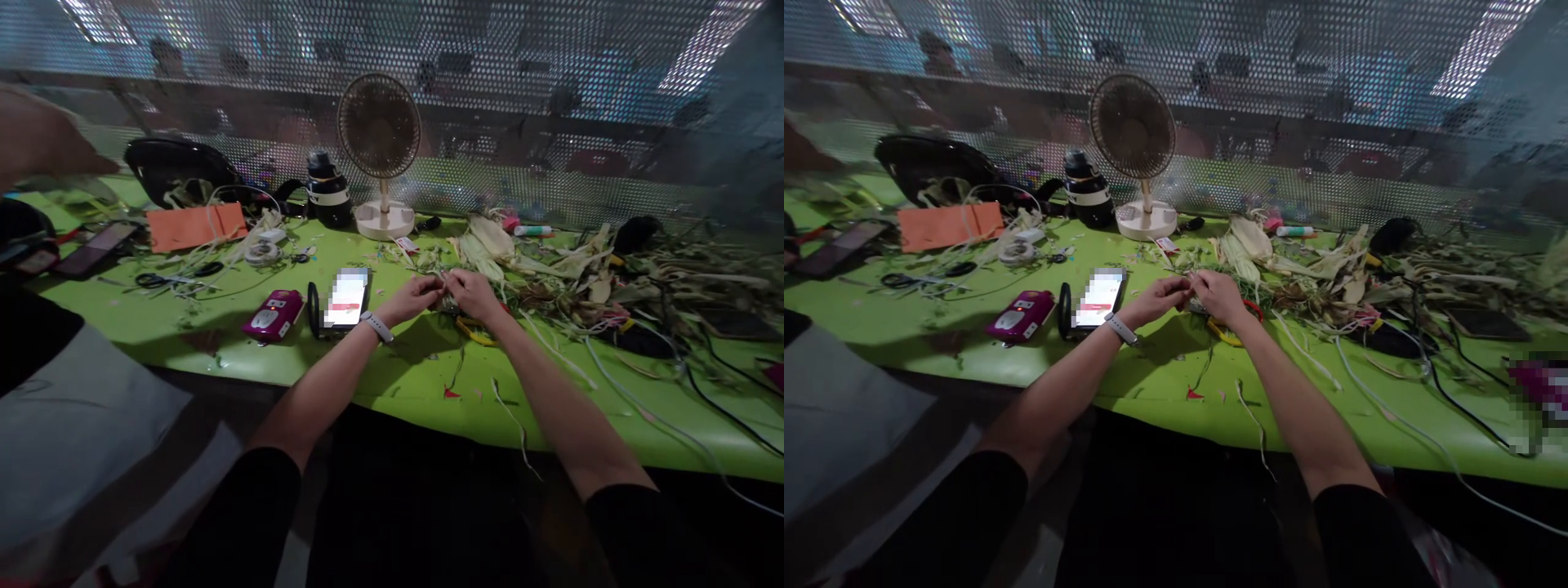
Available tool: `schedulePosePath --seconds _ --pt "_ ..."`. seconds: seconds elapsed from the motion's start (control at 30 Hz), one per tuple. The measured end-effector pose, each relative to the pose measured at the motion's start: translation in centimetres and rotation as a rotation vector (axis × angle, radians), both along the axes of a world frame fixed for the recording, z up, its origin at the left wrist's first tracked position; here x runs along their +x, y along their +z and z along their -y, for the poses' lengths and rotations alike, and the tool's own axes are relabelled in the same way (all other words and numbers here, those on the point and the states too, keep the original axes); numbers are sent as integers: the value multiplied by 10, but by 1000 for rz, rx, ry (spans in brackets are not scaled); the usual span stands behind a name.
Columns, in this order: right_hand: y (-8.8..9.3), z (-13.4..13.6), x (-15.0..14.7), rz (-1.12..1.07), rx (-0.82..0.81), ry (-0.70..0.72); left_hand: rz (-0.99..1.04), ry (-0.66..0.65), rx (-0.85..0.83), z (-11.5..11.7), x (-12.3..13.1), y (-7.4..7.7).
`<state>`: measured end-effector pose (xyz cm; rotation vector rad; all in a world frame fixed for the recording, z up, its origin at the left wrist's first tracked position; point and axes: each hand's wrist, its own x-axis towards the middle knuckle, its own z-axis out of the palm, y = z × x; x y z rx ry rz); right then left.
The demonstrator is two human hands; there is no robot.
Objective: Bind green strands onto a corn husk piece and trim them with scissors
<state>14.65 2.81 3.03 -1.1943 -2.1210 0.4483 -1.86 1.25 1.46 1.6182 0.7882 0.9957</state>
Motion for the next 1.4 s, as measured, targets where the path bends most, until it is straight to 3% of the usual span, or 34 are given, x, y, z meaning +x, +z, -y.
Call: schedulePosePath --seconds 0.17,0.3,0.4,0.53,0.7,0.9,1.1,1.4 --pt "-4 1 -6 -39 64 -75 24 -26 -60 -1 -3 -2" --pt "0 -1 -2 -42 -89 -73 7 -42 -162 0 0 -6" --pt "7 -3 7 -75 -244 -90 137 12 -292 0 4 -8" --pt "12 -4 12 -57 -269 -101 319 140 -351 -3 2 -7" --pt "11 -1 8 -62 -238 -58 367 130 -388 -3 0 -5" --pt "9 -1 4 -146 -272 -31 364 142 -399 1 3 -1" --pt "2 -2 1 -171 -202 36 383 155 -447 4 5 3" --pt "-4 -2 -1 -188 -209 60 332 249 -274 1 10 -1"
